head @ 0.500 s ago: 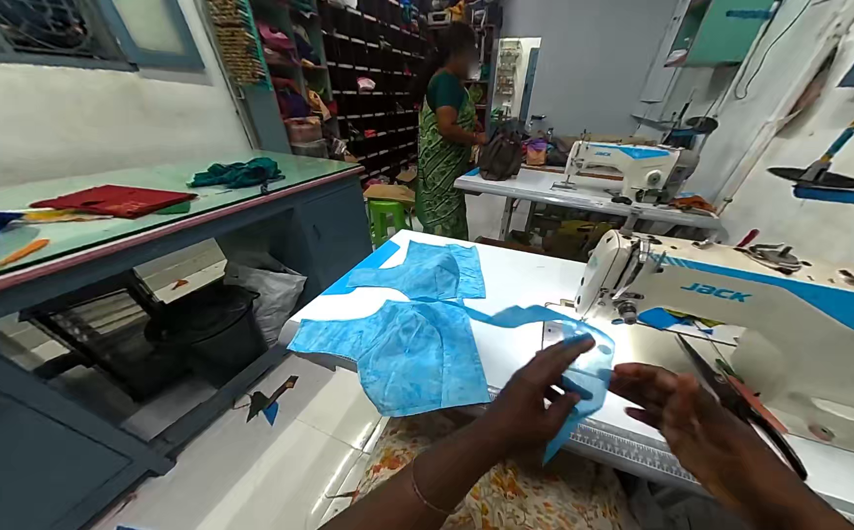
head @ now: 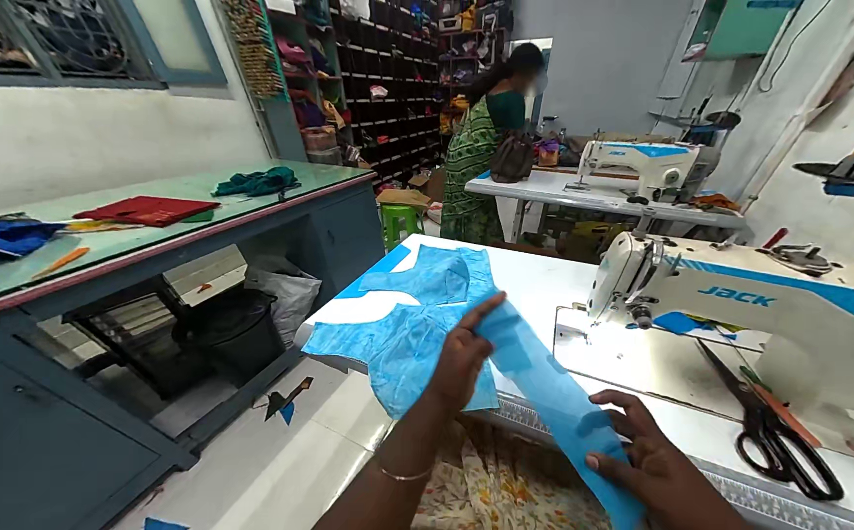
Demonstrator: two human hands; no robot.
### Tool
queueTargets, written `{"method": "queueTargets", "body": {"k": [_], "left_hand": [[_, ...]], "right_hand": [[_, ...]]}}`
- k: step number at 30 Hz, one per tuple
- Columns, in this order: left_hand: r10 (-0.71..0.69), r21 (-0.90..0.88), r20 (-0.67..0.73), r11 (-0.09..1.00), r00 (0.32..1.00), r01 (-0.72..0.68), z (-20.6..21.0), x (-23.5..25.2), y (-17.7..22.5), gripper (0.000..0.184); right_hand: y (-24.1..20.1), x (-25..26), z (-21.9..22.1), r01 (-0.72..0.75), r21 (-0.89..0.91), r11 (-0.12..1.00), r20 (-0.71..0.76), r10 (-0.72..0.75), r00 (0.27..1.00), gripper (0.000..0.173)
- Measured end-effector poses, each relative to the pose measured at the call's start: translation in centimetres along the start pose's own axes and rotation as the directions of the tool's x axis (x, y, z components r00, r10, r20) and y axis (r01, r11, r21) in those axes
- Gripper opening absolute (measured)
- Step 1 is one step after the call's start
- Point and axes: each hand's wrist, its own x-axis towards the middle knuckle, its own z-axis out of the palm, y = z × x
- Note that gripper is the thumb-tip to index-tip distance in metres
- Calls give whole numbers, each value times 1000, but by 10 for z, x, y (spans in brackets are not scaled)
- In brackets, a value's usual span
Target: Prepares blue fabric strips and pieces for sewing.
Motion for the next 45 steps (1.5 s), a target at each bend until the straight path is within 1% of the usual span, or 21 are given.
{"method": "queueTargets", "body": {"k": [3, 5, 8, 11, 13, 16, 17, 19, 21, 22, 25, 27, 30, 32, 34, 35, 36, 38, 40, 43, 45], "left_hand": [[-45, 29, -217, 998, 975, 53, -18, 6, 14, 41], [-6, 82, -286, 996, 958, 31, -24, 8, 14, 35], [53, 160, -314, 987, 948, -3, -29, 8, 9, 38], [106, 171, -283, 984, 953, -59, -30, 7, 4, 47], [125, 175, -199, 980, 972, -90, -23, 5, 5, 56], [106, 176, -42, 980, 993, -98, -2, -3, 8, 62], [92, 170, 20, 981, 996, -94, 5, -7, 11, 64], [77, 157, 142, 983, 987, -99, 18, -12, 17, 67], [115, 128, 228, 981, 967, -147, 26, -13, 24, 66], [147, 119, 246, 976, 958, -181, 28, -12, 28, 64], [245, 140, 243, 949, 939, -283, 26, -12, 40, 62], [346, 167, 234, 907, 909, -388, 20, -14, 44, 62], [403, 202, 282, 862, 871, -464, 12, -27, 44, 79], [356, 187, 414, 867, 838, -461, 8, -37, 36, 87], [338, 160, 557, 852, 758, -498, 6, -38, 27, 80], [351, 173, 570, 833, 743, -525, 6, -37, 22, 77], [378, 215, 516, 812, 769, -543, 7, -35, 15, 76], [370, 328, 322, 820, 871, -469, 6, -30, 1, 82], [193, 360, 203, 897, 960, -256, 4, -24, -11, 98], [-79, 273, 201, 962, 976, 22, 5, -16, -31, 97], [-157, 220, 236, 970, 959, 104, 9, -14, -45, 91]], "right_hand": [[16, -9, -10, -72, -60, 996, 47, 75, 996, 61], [27, -13, -15, -122, -99, 988, 92, 131, 987, 60], [43, -16, -24, -196, -328, 924, 174, 263, 949, 63], [49, -18, -27, -263, -578, 772, 143, 413, 899, 69], [45, -18, -25, -223, -610, 760, 126, 371, 920, 65], [26, -9, -15, -82, -515, 853, 13, 103, 995, 48], [25, -1, -9, -10, -445, 895, -32, -5, 999, 50], [25, 19, 2, 105, -279, 955, -96, -136, 986, 67], [25, 40, 7, 144, -149, 978, -53, -153, 987, 76], [25, 48, 9, 153, -115, 982, -12, -155, 988, 73], [20, 67, 14, 190, -42, 981, 87, -186, 979, 18], [9, 72, 17, 196, -57, 979, 61, -193, 979, 5], [-7, 76, 17, 196, -52, 979, -91, -200, 976, 10], [-14, 80, 13, 232, 8, 973, -196, -226, 954, 18], [-22, 83, 7, 247, 84, 965, -277, -215, 936, 24], [-25, 85, 4, 256, 117, 960, -319, -208, 925, 27], [-27, 87, 0, 267, 145, 953, -351, -202, 914, 30], [-31, 88, -4, 324, 185, 928, -405, -228, 885, 30], [-35, 89, -4, 390, 200, 899, -454, -268, 850, 27], [-41, 90, 1, 437, 170, 883, -523, -295, 800, 24], [-43, 92, 4, 457, 144, 878, -559, -309, 770, 23]]}}
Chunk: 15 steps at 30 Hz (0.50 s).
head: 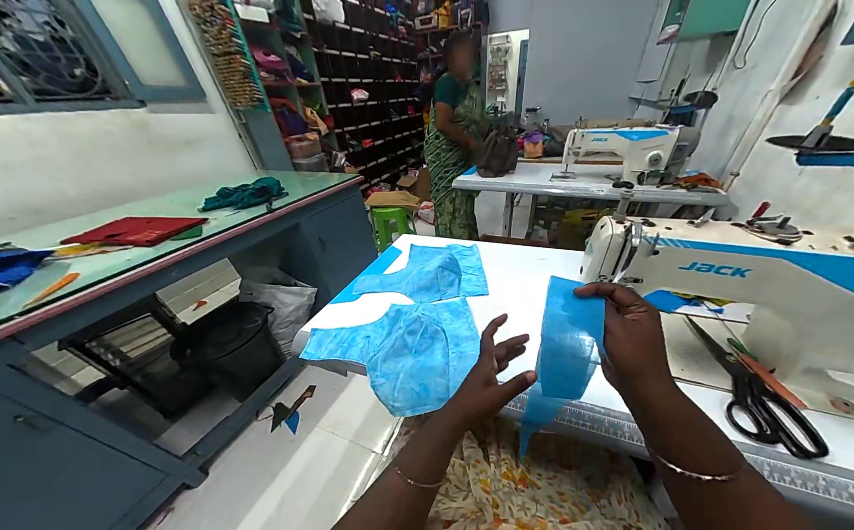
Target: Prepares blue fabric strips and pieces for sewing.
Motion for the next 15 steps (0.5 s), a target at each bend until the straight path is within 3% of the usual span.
{"method": "queueTargets", "body": {"k": [2, 6, 9, 12, 15], "left_hand": [[15, -70, 23, 997, 1000, -13, 6, 2, -8, 82], [146, -45, 35, 989, 989, -144, 14, 4, -4, 42], [174, -43, 26, 984, 984, -173, 19, 6, 5, 47], [168, -94, -21, 981, 986, -169, 24, 9, 10, 31], [132, -126, -24, 983, 991, -134, 25, 10, 11, 34]], "right_hand": [[-2, 2, 2, 26, -4, 1000, -17, -26, 1000, 23], [-5, 15, 2, 60, 1, 998, -49, -60, 997, 22], [-7, 23, -1, 75, -32, 997, -73, -77, 994, 23], [-5, 23, -6, 100, -85, 991, -50, -105, 993, 22], [-3, 25, -8, 141, -148, 979, -57, -151, 987, 23]]}}
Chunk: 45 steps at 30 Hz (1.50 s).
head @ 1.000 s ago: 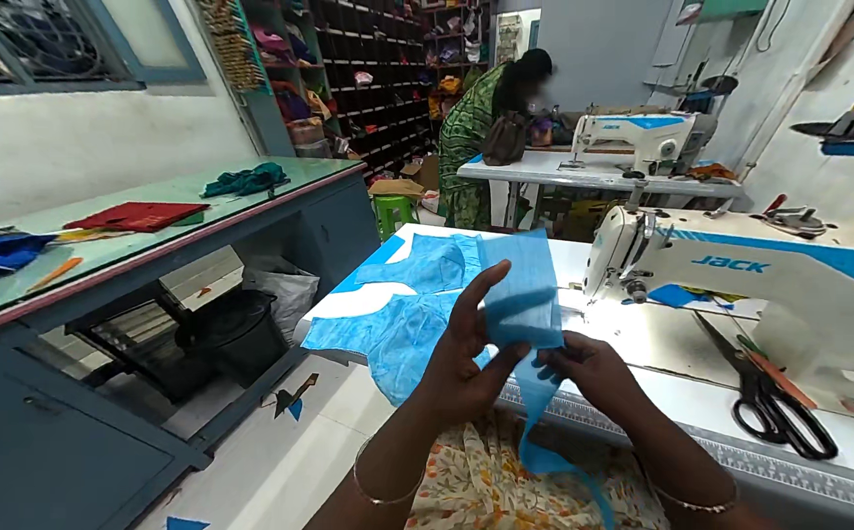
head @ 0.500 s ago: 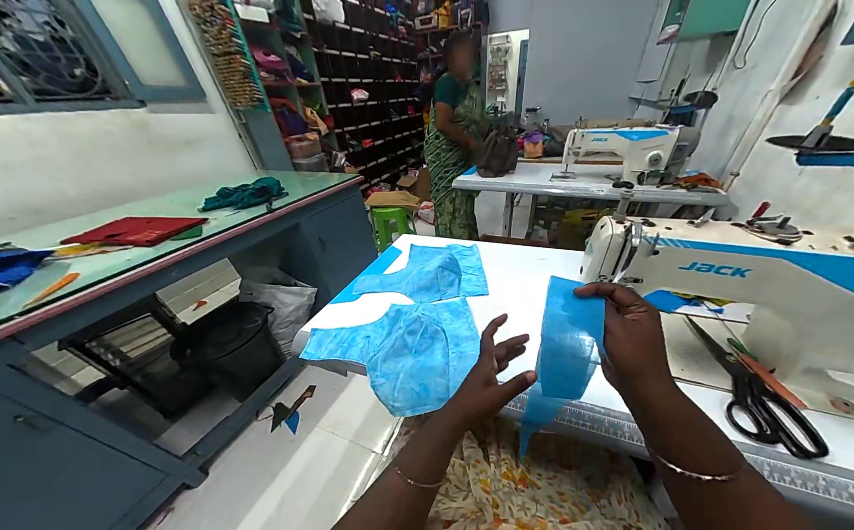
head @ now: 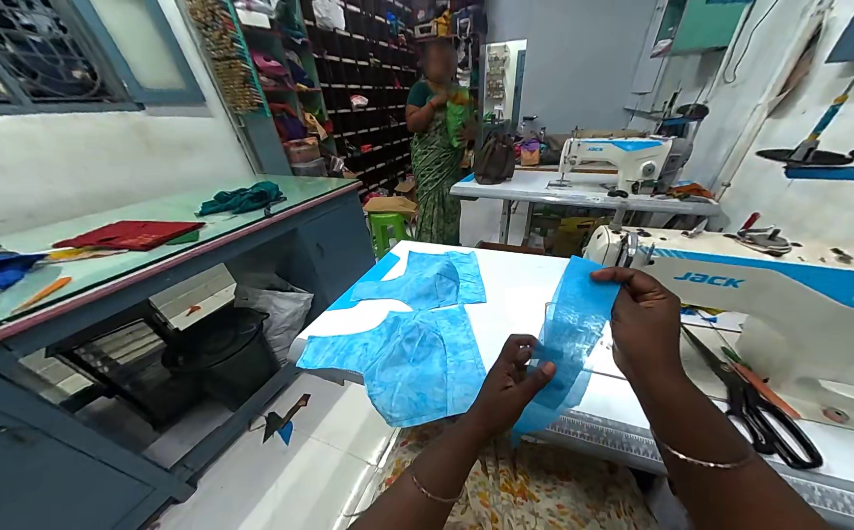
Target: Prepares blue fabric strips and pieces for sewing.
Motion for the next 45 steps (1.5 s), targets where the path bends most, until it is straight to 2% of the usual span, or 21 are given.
{"method": "queueTargets", "body": {"k": [5, 8, 11, 14, 17, 20, 22, 26, 31, 35, 38, 41, 43, 45], "left_hand": [[-17, 24, -67, 1000, 998, 19, 3, 0, -1, 33], [5, 24, -177, 1000, 984, -1, 5, -1, -2, 24], [20, 21, -245, 1000, 969, -16, 2, -2, 2, 21], [50, 67, -180, 997, 982, -38, -4, -5, 6, 17], [-77, 140, -16, 987, 997, 78, -7, -12, 15, 13], [-175, 223, 101, 963, 979, 149, -8, -18, 17, 20], [-210, 209, 144, 962, 967, 178, -10, -22, 16, 24], [-299, 158, 154, 948, 942, 275, -12, -21, 14, 20], [-431, 171, -35, 887, 902, 430, -14, -19, 24, 19], [-419, 130, -147, 890, 896, 437, -16, -19, 16, 16], [-393, 152, -190, 894, 900, 422, -18, -20, 14, 10], [-367, 203, -206, 891, 907, 406, -21, -20, 13, 10], [-363, 221, -215, 886, 907, 407, -23, -20, 12, 10], [-359, 215, -213, 890, 909, 402, -25, -19, 10, 10]], "right_hand": [[-3, 1, 0, 106, -163, 981, -54, -116, 992, 24], [-5, -4, -5, 220, -295, 930, -36, -241, 970, 26], [0, -4, -9, 280, -330, 901, -76, -321, 944, 25], [8, -7, -13, 288, -294, 911, -107, -331, 937, 26], [16, -13, -24, 293, -312, 904, -120, -343, 932, 27], [27, -22, -42, 362, -434, 825, -100, -444, 890, 22], [35, -28, -50, 389, -486, 783, -92, -488, 868, 23], [45, -37, -60, 393, -586, 709, -57, -519, 853, 24], [35, -45, -68, 332, -682, 652, 29, -430, 902, 23], [36, -47, -70, 328, -702, 632, 63, -405, 912, 24], [42, -51, -72, 255, -673, 694, 4, -341, 940, 25], [48, -52, -72, 108, -543, 833, -72, -175, 982, 23], [49, -52, -74, 14, -360, 933, -73, -43, 996, 22], [52, -51, -74, -72, -156, 985, -77, 61, 995, 19]]}}
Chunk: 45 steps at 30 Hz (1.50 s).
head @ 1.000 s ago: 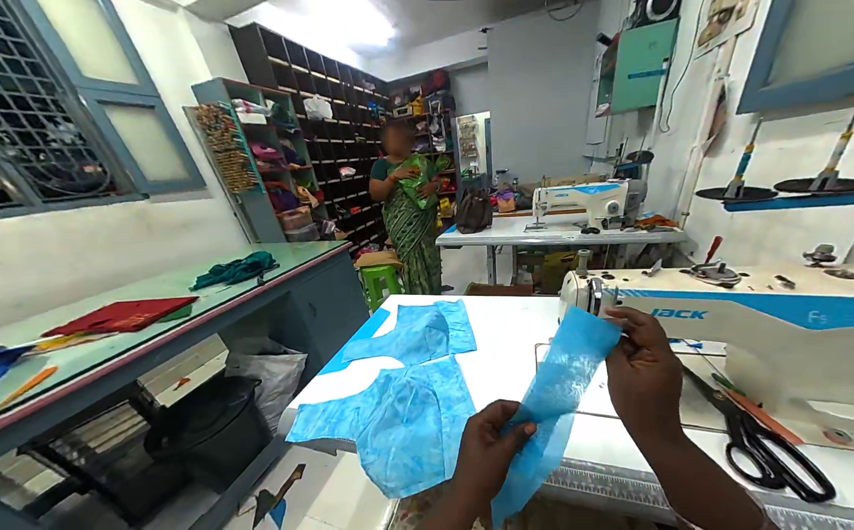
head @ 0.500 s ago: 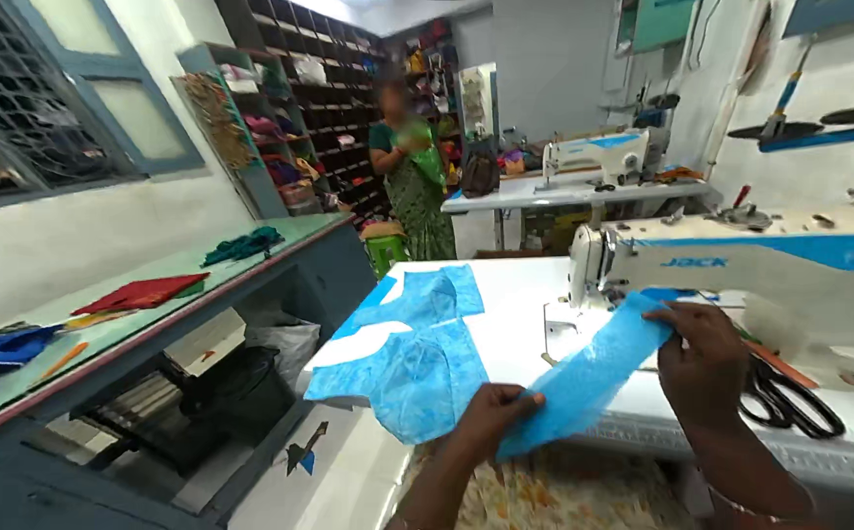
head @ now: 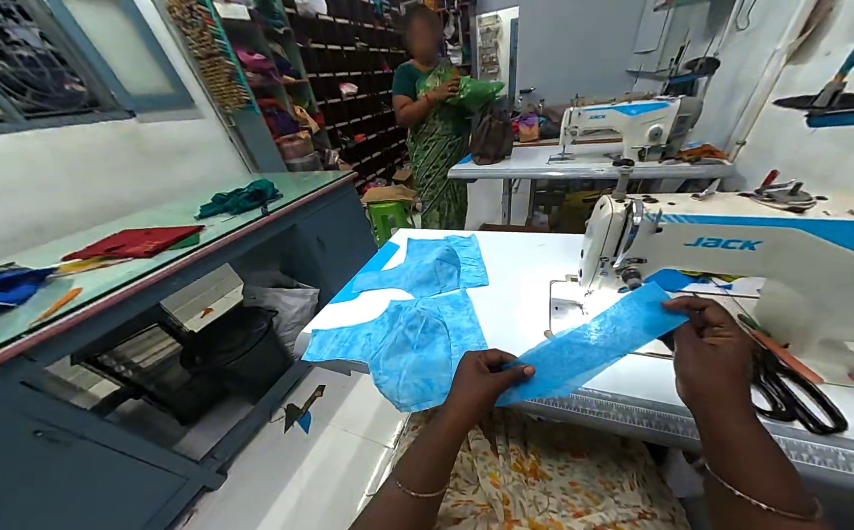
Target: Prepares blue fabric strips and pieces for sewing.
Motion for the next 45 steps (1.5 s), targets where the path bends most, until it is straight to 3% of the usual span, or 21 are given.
{"method": "queueTargets", "body": {"k": [3, 6, 9, 16, 21, 26, 28, 31, 35, 37, 40, 42, 45], "left_hand": [[42, 5, 20, 999, 999, -42, -3, 1, -3, 11], [84, 10, 49, 996, 995, -85, -4, 0, -6, 18], [118, -11, 21, 993, 993, -117, -5, -2, -5, 13], [136, -32, -64, 990, 989, -139, -6, -4, 0, 4], [173, -21, -91, 984, 981, -175, -7, -4, -1, 4], [200, -47, -89, 978, 976, -205, -9, -2, -4, 18], [192, -73, -66, 978, 979, -197, -10, -3, -3, 18], [167, -83, -38, 982, 985, -170, -11, -5, 0, 34], [206, 76, -51, 976, 977, -202, -15, -5, -5, 38], [258, 172, -45, 954, 965, -247, -19, -3, -11, 33], [286, 260, -39, 928, 957, -266, -24, -1, -19, 30], [246, 269, -41, 936, 968, -226, -26, 0, -20, 32], [168, 230, -37, 961, 985, -155, -28, -2, -18, 37]], "right_hand": [[-3, 0, 1, -113, 132, 985, 3, 114, 994, 18], [-6, -2, 1, -179, 175, 968, 2, 182, 983, 19], [-6, -3, 0, -221, 209, 953, -1, 226, 974, 21], [-12, 0, -3, -257, 264, 930, 13, 263, 965, 27], [-4, 0, -9, -222, 381, 898, 55, 218, 974, 45], [-14, -1, -4, -227, 194, 954, -27, 237, 971, 17], [-16, -1, -3, -238, 137, 962, -32, 244, 969, 18], [-11, -2, -4, -201, 96, 975, -20, 204, 979, 19], [-5, -3, -6, -162, 91, 983, 21, 161, 987, 35], [-4, -4, -6, -198, 63, 978, 59, 194, 979, 44], [-5, -6, -6, -248, 1, 969, 127, 246, 961, 33], [-5, -7, -4, -297, -23, 955, 133, 297, 946, 30], [-3, -9, -2, -359, -14, 933, 102, 358, 928, 40]]}}
